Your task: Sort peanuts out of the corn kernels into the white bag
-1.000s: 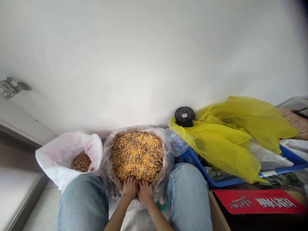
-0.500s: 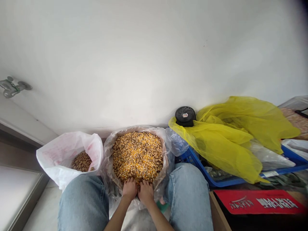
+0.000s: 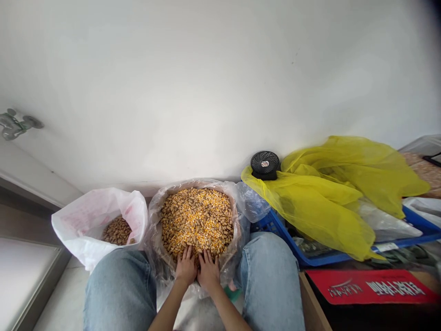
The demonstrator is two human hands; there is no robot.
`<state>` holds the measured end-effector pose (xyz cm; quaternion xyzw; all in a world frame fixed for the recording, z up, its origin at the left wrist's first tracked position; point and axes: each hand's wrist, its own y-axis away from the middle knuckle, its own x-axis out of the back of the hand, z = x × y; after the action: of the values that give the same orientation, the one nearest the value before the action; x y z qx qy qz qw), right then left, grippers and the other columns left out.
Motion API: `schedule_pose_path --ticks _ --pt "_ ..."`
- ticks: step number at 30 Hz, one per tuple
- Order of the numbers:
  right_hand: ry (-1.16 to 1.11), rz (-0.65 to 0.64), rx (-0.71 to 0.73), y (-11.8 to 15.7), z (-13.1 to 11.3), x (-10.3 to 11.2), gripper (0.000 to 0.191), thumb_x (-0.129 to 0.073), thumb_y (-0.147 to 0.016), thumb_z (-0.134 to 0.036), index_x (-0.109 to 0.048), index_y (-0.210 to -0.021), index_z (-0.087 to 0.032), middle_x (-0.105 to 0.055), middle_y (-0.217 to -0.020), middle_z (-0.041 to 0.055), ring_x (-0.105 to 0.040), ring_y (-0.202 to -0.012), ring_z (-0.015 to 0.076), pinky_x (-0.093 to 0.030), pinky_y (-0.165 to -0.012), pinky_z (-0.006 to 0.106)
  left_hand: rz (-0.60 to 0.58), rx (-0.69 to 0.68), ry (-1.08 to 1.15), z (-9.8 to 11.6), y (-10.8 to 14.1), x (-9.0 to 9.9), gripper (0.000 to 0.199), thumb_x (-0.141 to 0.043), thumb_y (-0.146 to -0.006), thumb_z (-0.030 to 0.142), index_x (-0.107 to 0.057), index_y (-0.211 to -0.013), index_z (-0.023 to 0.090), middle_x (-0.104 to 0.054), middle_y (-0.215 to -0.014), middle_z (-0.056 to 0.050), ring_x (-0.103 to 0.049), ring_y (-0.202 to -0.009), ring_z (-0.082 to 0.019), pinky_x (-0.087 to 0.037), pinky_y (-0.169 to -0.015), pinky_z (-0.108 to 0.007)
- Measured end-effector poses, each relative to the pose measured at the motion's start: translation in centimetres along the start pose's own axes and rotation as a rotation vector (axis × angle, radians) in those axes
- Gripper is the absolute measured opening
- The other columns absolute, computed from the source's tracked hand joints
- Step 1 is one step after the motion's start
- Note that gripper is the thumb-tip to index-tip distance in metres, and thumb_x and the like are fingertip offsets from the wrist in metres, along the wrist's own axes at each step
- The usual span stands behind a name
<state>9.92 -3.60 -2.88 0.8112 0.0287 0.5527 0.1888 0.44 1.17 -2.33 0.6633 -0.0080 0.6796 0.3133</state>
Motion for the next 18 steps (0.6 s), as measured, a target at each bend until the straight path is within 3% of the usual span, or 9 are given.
schedule_pose_path --ticks 3,6,9,14,18 --pt "0.017 0.069 -0.026 0.25 -0.24 0.31 0.039 -0.036 -0.079 -0.026 -0.049 -0.115 -0.021 -0.042 -0.129 0.0103 -0.033 -0.119 0.0245 -0.020 -0.096 0.043 0.051 0.014 0.006 0.02 0.11 0.14 0.051 -0.030 -0.080 0.027 -0.031 -0.130 0.022 -0.025 -0.141 -0.005 -0.021 -0.127 -0.023 -0.022 -0.099 -0.042" --pt "0.041 0.070 -0.054 0.35 -0.47 0.30 0.032 -0.036 -0.078 -0.023 -0.060 -0.098 -0.018 -0.059 -0.105 0.0124 -0.048 -0.102 0.0256 -0.031 -0.086 0.041 0.061 0.034 0.018 0.15 0.27 0.43 0.045 -0.030 -0.080 0.028 -0.043 -0.121 0.019 -0.035 -0.135 -0.008 -0.031 -0.120 -0.024 -0.026 -0.096 -0.040" --pt "0.055 0.025 -0.027 0.28 -0.53 0.17 0.031 -0.034 -0.079 -0.022 -0.064 -0.088 -0.016 -0.063 -0.093 0.0126 -0.051 -0.095 0.0255 -0.033 -0.081 0.040 0.013 0.054 0.013 0.32 0.40 0.80 0.039 -0.029 -0.080 0.027 -0.055 -0.107 0.017 -0.046 -0.124 -0.011 -0.041 -0.110 -0.023 -0.032 -0.089 -0.038" --pt "0.055 0.024 -0.008 0.32 -0.47 0.20 0.032 -0.034 -0.079 -0.021 -0.066 -0.085 -0.017 -0.064 -0.093 0.0123 -0.050 -0.098 0.0252 -0.033 -0.082 0.040 -0.030 0.051 0.006 0.41 0.38 0.87 0.038 -0.028 -0.079 0.026 -0.056 -0.104 0.017 -0.045 -0.125 -0.012 -0.038 -0.113 -0.024 -0.031 -0.090 -0.040" --pt "0.032 0.022 -0.007 0.31 -0.39 0.25 0.034 -0.034 -0.079 -0.023 -0.061 -0.099 -0.019 -0.059 -0.109 0.0115 -0.041 -0.113 0.0251 -0.029 -0.089 0.042 -0.015 0.032 0.017 0.26 0.27 0.44 0.040 -0.030 -0.079 0.027 -0.052 -0.111 0.019 -0.042 -0.128 -0.011 -0.034 -0.118 -0.024 -0.029 -0.093 -0.042"
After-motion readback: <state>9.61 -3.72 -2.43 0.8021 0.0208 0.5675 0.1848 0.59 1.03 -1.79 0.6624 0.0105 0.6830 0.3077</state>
